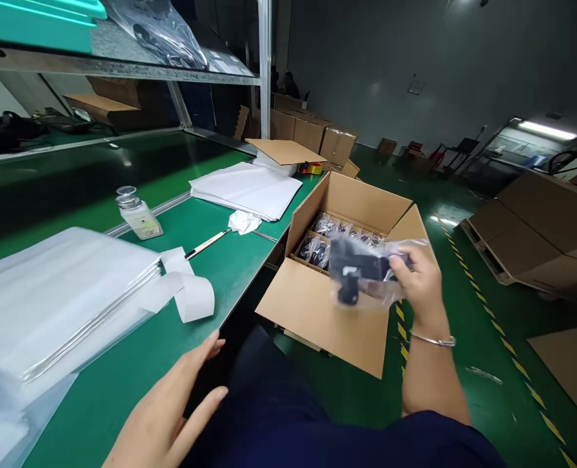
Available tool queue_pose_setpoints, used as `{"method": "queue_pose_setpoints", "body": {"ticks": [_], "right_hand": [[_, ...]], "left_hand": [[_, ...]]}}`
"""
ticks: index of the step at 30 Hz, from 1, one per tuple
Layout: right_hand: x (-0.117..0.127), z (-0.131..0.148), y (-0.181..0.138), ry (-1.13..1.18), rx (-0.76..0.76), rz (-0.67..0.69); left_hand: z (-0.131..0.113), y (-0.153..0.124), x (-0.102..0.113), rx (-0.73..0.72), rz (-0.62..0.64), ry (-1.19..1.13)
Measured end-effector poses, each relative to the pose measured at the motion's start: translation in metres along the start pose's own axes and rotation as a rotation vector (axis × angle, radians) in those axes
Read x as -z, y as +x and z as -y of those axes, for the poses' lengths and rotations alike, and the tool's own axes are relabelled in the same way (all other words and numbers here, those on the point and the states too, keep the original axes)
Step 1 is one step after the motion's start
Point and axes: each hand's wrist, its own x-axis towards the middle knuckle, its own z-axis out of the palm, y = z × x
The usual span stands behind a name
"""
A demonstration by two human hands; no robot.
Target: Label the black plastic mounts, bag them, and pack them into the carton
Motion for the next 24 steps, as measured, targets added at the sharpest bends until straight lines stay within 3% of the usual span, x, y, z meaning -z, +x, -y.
{"method": "queue_pose_setpoints", "body": {"ticks": [2, 3, 6, 8, 11, 17, 24], "right_hand": [[0.011, -0.025, 0.016, -0.388, -0.092, -0.083], [0.008, -0.035, 0.022, -0.560, -0.152, -0.054], [-0.017, -0.057, 0.037, -0.858, -0.323, 0.174], [-0.038, -0.064, 0.044, -0.900, -0.363, 0.271], [-0.056, -0.067, 0.054, -0.891, -0.352, 0.299], [-0.048, -0.080, 0.054, -0.896, -0.433, 0.279], [-0.057, -0.125, 0.055, -0.865, -0.625, 0.376]], "left_hand": [[0.007, -0.006, -0.003, -0.029, -0.017, -0.003], [0.010, -0.009, -0.006, -0.039, -0.011, -0.011], [0.020, -0.016, -0.011, -0.004, 0.047, -0.042], [0.028, -0.017, -0.008, 0.066, 0.087, -0.048], [0.042, -0.015, 0.003, 0.202, 0.123, -0.024], [0.055, -0.001, 0.018, 0.398, 0.164, -0.025], [0.053, 0.024, 0.008, 0.375, 0.223, -0.069]]}}
